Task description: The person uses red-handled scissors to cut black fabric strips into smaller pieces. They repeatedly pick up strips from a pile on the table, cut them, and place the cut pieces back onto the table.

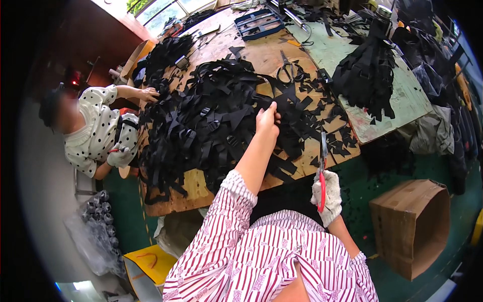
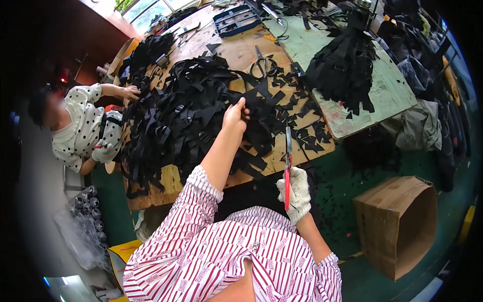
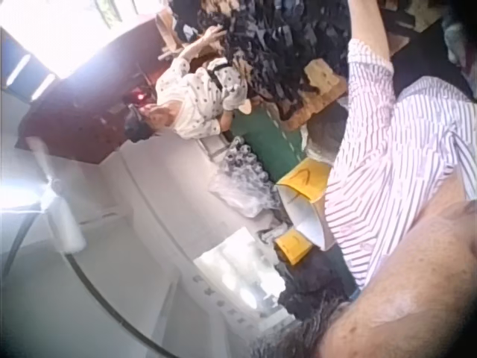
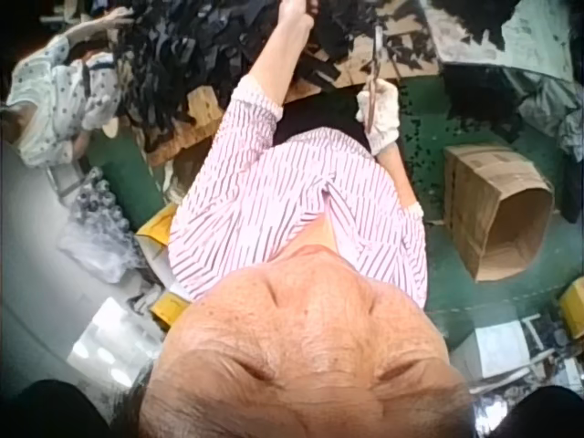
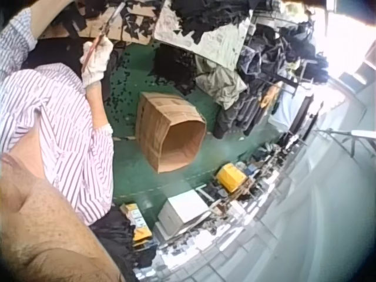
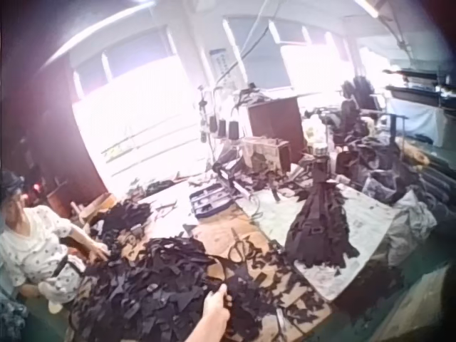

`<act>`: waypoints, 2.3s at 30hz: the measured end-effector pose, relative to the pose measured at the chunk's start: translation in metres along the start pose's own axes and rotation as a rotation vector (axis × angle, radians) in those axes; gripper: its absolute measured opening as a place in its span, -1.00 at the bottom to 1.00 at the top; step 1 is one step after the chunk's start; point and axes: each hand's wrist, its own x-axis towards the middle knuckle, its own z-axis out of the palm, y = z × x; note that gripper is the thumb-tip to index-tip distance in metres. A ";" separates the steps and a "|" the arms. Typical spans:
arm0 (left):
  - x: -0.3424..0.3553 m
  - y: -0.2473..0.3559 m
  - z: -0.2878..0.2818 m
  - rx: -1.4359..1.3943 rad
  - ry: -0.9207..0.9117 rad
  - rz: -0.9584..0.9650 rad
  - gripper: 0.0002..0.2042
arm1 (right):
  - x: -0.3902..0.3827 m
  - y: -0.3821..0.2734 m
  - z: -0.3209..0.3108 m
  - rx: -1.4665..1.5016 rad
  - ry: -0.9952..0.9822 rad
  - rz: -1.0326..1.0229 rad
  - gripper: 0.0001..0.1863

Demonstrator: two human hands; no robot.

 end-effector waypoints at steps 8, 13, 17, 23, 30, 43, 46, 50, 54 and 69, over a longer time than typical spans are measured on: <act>-0.089 0.107 0.010 -0.391 -0.367 0.486 -0.89 | -0.001 -0.001 -0.009 -0.012 0.056 -0.052 -0.69; -0.127 0.127 -0.025 0.203 -0.312 0.608 -0.80 | -0.007 -0.004 0.001 -0.025 -0.039 -0.069 -0.65; -0.149 0.078 -0.041 0.510 -0.240 0.471 -0.75 | -0.011 -0.004 0.006 -0.158 -0.122 -0.061 -0.59; -0.139 0.031 -0.060 0.455 -0.355 0.419 -0.83 | -0.007 -0.005 0.015 -0.680 -0.174 -0.395 -0.44; -0.143 0.022 -0.055 0.568 -0.298 0.537 -0.85 | -0.011 -0.021 0.019 -0.727 -0.207 -0.334 -0.45; -0.143 -0.002 -0.064 0.504 -0.559 0.350 -0.87 | -0.002 -0.012 0.014 -0.741 -0.122 -0.348 -0.42; -0.147 -0.001 -0.065 0.463 -0.537 0.373 -0.88 | -0.001 -0.012 0.012 -0.815 -0.137 -0.353 -0.42; -0.146 -0.002 -0.061 0.314 -0.446 0.359 -0.89 | -0.005 -0.018 0.013 -0.803 -0.169 -0.321 -0.41; -0.141 -0.006 -0.064 0.259 -0.412 0.300 -0.88 | -0.007 -0.019 0.011 -0.821 -0.191 -0.329 -0.41; -0.151 -0.001 -0.064 0.135 -0.548 0.041 -0.79 | 0.002 0.009 0.007 -0.573 -0.208 -0.135 -0.50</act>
